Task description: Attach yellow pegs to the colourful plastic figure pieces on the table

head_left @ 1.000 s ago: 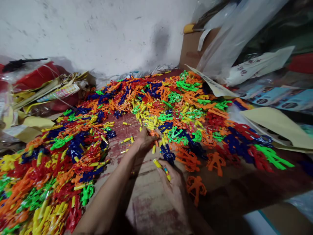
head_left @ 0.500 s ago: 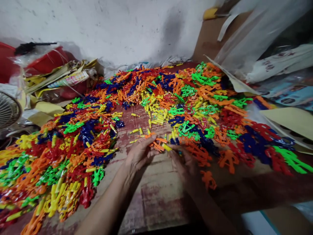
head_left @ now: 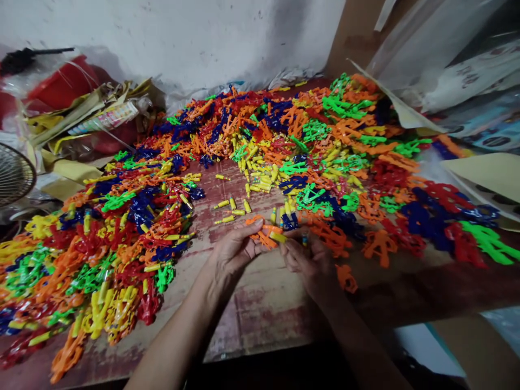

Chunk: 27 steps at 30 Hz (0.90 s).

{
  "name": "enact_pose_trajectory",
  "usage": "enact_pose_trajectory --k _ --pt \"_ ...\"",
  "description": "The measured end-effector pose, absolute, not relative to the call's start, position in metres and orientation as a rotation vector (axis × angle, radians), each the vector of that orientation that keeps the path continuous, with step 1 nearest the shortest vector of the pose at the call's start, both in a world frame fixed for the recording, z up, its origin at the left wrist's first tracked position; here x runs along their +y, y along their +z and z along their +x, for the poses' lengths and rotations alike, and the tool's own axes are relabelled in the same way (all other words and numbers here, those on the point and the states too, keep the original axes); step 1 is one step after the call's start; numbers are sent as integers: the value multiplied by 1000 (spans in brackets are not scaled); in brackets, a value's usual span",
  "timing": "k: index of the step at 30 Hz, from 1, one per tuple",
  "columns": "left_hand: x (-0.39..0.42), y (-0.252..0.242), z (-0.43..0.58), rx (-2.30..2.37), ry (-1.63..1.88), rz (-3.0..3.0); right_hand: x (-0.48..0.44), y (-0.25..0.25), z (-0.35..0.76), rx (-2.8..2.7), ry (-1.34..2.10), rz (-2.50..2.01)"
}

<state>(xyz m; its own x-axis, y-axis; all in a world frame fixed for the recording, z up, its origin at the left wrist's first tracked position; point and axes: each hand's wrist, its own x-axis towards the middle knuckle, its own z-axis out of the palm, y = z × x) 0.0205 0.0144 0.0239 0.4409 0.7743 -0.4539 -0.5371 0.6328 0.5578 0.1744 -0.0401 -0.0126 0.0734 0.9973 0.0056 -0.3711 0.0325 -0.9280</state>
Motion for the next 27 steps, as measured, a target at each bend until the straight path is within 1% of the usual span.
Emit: enact_pose_trajectory --k 2,4,8,12,18,20,24,27 --pt "14 23 21 741 832 328 -40 -16 176 -862 1320 -921" --pt "13 22 22 736 838 311 -42 -20 176 -886 1259 -970" --pt "12 21 26 728 855 282 -49 -24 174 -1032 908 -1161" --pt "8 19 33 704 852 168 -53 -24 171 -1142 585 -1262" --pt "3 20 37 725 780 127 -53 -24 178 -1386 228 -1181" --pt "3 19 36 762 776 178 -52 -22 184 -1501 161 -1141" --pt "5 14 31 829 832 358 -49 -16 192 -1730 139 -1067" --pt "7 12 29 837 849 454 -47 -12 193 -1782 118 -1034"
